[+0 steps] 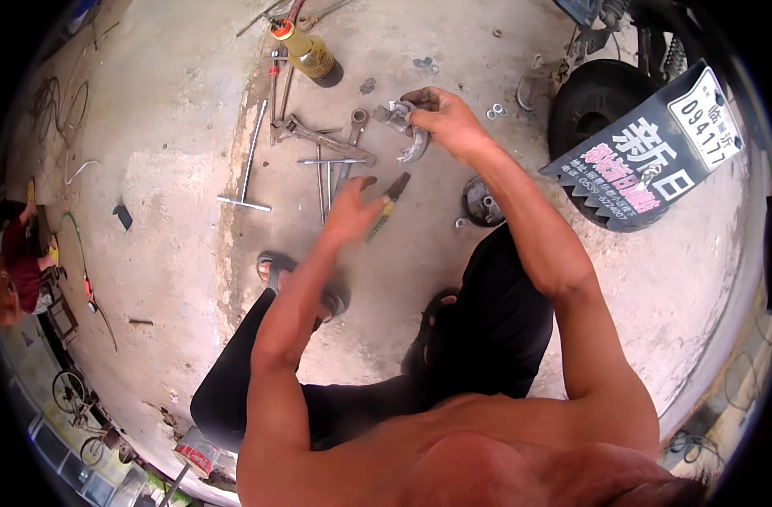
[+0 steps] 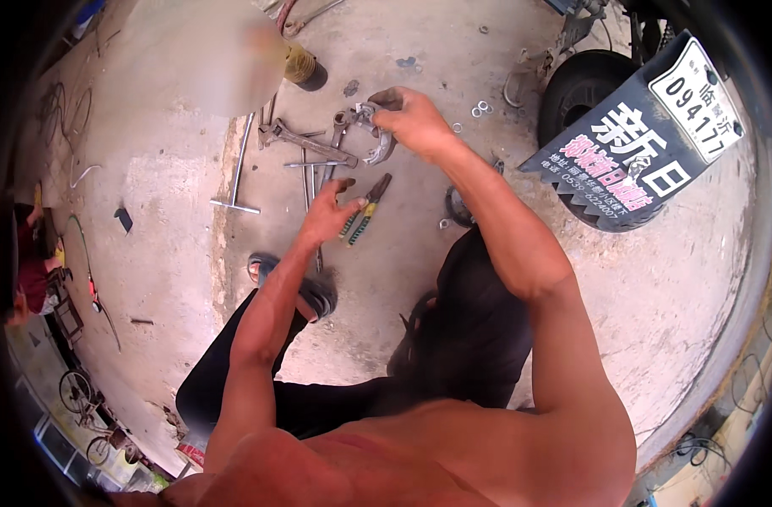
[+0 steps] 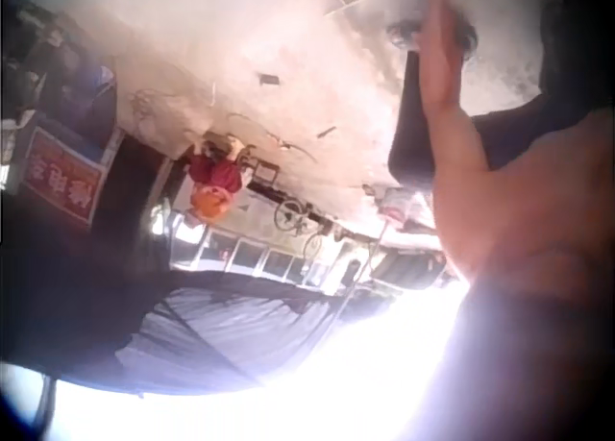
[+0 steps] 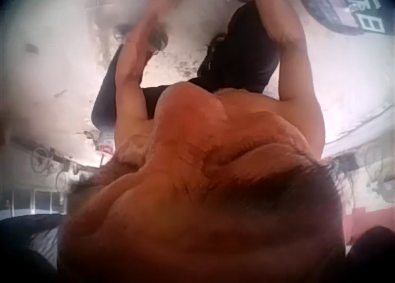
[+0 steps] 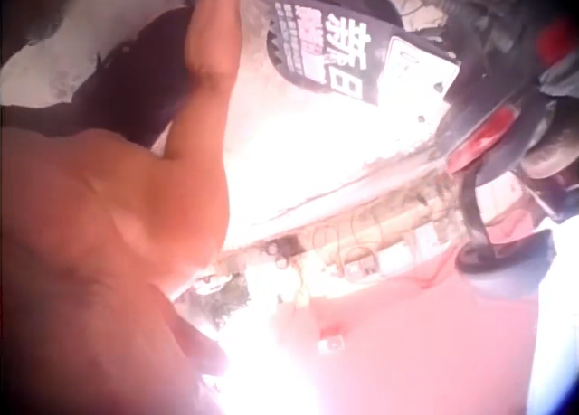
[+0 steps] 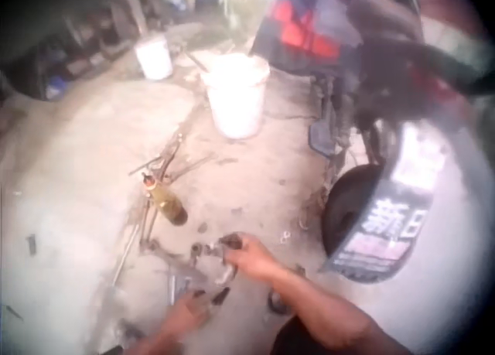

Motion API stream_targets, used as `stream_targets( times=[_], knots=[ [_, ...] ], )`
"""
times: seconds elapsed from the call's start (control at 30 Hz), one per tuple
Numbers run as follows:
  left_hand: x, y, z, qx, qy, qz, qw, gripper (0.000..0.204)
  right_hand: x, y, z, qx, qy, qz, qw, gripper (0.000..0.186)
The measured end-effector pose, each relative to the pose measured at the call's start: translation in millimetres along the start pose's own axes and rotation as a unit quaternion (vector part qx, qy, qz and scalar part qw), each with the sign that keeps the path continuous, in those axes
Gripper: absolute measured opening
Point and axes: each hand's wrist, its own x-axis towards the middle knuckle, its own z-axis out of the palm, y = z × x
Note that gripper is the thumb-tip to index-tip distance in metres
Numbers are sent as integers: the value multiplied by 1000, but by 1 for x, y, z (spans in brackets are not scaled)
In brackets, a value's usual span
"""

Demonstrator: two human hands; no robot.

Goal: The person manipulates brake shoes for a motorcycle by hand and using pliers, cleaning the parts and attempting to fit them together.

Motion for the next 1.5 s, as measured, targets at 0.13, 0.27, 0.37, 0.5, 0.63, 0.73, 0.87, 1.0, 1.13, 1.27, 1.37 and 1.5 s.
stream_targets(
  times=[0.13,0.27,0.37,0.5,0.63,0.73,0.87,1.0,1.13,1.27,1.37,1.5],
  knots=[
    [29,59,-64,-347,23,108,931,79,-29,-44,14,142,-53,27,988,47],
    [44,139,-103,-424,-183,125,878,50,-63,-79,2,240,-76,-13,968,45],
    [70,181,-104,-377,-251,136,881,33,-89,-93,-44,144,-24,-70,987,45],
    [72,202,-96,-304,-276,132,902,29,-120,-56,-46,214,71,-126,966,39],
    [50,179,-86,-277,-273,125,913,32,-140,-40,-12,144,122,-68,980,33],
    [30,176,-110,-263,-294,147,907,33,-155,-73,19,53,115,-56,990,36],
    [-5,162,-164,-279,-244,227,901,39,-147,-109,71,-20,78,-58,995,38],
    [-24,136,-213,-217,-202,243,923,40,-129,-116,121,17,33,-91,995,32],
    [-42,126,-219,-312,-139,226,912,42,-118,-114,142,77,2,-134,988,27],
    [-35,109,-220,-284,-130,235,921,41,-119,-108,144,15,18,-148,989,29],
    [-31,111,-215,-235,-107,258,931,37,-126,-112,139,-29,34,-170,984,32],
    [-33,122,-207,-165,-52,301,938,35,-132,-114,132,-68,53,-179,980,37]
  ],
)
